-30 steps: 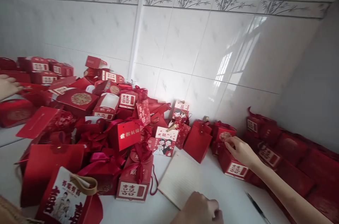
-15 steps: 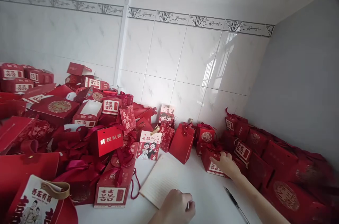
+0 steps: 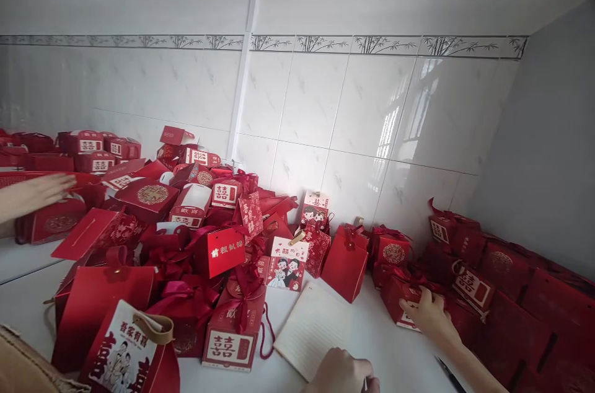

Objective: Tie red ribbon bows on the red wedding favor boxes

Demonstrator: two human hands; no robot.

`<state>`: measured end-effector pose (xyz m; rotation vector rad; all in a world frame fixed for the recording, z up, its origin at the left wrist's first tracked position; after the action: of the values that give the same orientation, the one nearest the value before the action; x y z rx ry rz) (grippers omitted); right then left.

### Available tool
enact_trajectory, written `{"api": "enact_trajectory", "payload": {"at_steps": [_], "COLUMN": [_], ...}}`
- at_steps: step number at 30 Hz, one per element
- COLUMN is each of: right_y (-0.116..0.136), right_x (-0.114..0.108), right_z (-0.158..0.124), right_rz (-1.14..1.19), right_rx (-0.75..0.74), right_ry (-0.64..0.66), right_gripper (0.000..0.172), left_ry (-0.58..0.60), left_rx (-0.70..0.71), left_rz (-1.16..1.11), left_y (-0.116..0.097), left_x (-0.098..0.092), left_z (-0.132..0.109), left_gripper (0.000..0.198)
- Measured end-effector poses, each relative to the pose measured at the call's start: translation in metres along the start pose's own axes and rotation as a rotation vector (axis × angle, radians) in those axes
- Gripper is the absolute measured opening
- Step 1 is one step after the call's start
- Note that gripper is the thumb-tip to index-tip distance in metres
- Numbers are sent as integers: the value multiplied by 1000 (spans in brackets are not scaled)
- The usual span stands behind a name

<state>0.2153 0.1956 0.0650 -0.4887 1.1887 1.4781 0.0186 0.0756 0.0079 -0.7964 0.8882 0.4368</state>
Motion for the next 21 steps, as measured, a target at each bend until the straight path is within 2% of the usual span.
{"api": "enact_trajectory", "payload": {"at_steps": [3,6,9,12,14,17,19,21], "right_y": [-4,2,19,40,48,53,47,41], "right_x": [-8,-24,-44,-57,-51,-17,-1,5], "right_z": [-7,-20,-40,-66,-83,-109,-119,-124], "right_rz": [22,130,243,333,344,301,300,316], "right_rx": [-6,-49,-102,-206,-276,-397,-415,-407], "right_ry": [21,42,50,5,-14,43,19,4], "right_gripper": [39,43,55,57,52,47,49,51], "left_ry": [-18,-45,-67,-93,-103,-106,-105,-104], "left_rx": [-2,7,22,34,40,40,38,46], "left_rz": [2,8,4,5,10,32,48,58], "left_y": [0,-1,0,2,3,6,5,3], "left_x": [0,0,-2,-6,-9,-10,-10,-12], "left_z": [0,1,1,0,0,0,0,0], "left_gripper": [17,15,13,14,16,14,11,12]}}
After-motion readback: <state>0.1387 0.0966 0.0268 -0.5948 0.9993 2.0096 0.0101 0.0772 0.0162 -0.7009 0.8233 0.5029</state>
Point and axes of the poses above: each hand's wrist, its own z-axis towards the middle knuckle, its own x-axis out of the palm, y = z × x, the point moved 10 cm from there along z, towards the middle knuckle, and after that the axes turned 13 degrees about x, right-handed, at the moved point
